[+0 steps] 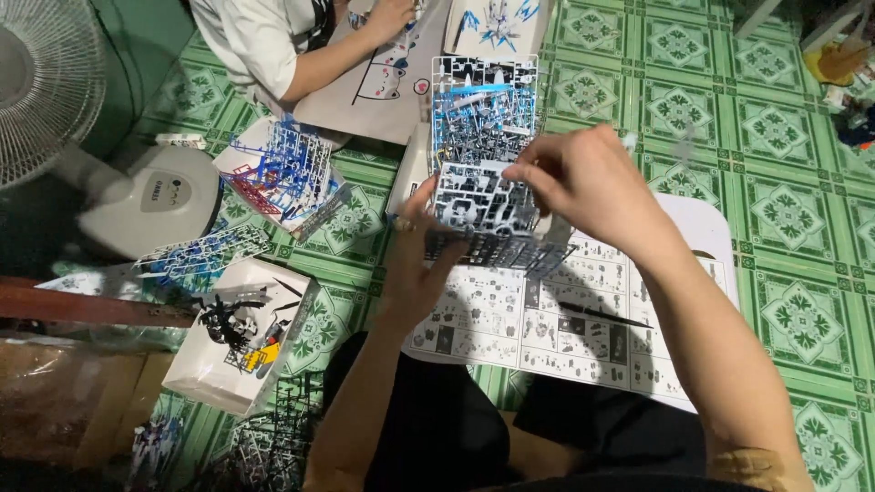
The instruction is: The person sits on the floor and handles multiple plastic sprues and an instruction manual. They flip through the sprues, compare them to the manual, and select parts for a model kit.
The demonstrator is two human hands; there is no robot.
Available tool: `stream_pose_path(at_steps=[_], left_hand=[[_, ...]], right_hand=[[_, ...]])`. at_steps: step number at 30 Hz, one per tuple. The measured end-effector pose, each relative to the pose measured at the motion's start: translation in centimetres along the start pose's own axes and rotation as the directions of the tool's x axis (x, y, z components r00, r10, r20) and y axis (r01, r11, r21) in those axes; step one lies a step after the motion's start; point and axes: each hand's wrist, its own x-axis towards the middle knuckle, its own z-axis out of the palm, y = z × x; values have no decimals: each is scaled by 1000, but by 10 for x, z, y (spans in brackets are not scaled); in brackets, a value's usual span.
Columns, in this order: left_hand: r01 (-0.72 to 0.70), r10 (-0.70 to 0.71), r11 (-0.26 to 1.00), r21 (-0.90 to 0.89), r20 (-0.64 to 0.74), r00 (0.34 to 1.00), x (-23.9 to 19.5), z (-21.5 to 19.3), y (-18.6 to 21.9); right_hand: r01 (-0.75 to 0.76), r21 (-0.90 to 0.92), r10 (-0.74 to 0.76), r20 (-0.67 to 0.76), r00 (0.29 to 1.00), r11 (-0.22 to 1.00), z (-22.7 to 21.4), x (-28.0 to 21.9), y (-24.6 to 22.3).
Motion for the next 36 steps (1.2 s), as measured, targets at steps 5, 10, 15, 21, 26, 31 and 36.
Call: stream_pose_path(at_steps=[5, 10, 15, 21, 26, 31, 36], left_hand=[[1, -1, 1000, -10, -54, 999, -12, 13, -31], [26, -22, 998, 49, -89, 996, 0, 12, 1], [99, -105, 994, -54, -119, 987, -7, 8, -11], [339, -351, 934, -115, -102, 931, -12, 10, -9], [387, -367, 907, -166, 139, 920, -34, -7, -26], [423, -433, 883, -203, -5, 901, -87, -11, -75], [317, -329, 931, -181, -42, 943, -81, -25, -65]], right_hand=[[-8, -58, 12, 83, 996, 998, 4, 0, 1], [-31, -85, 49, 227, 973, 996, 4, 6, -3], [-57, -67, 77, 348, 934, 996, 8, 9, -6], [-42, -83, 77, 472, 878, 996, 18, 11, 5], [19, -32, -2, 461, 887, 999, 27, 2, 4], [167, 123, -178, 84, 980, 978, 16, 32, 68], [29, -252, 8, 145, 989, 967, 85, 69, 140]])
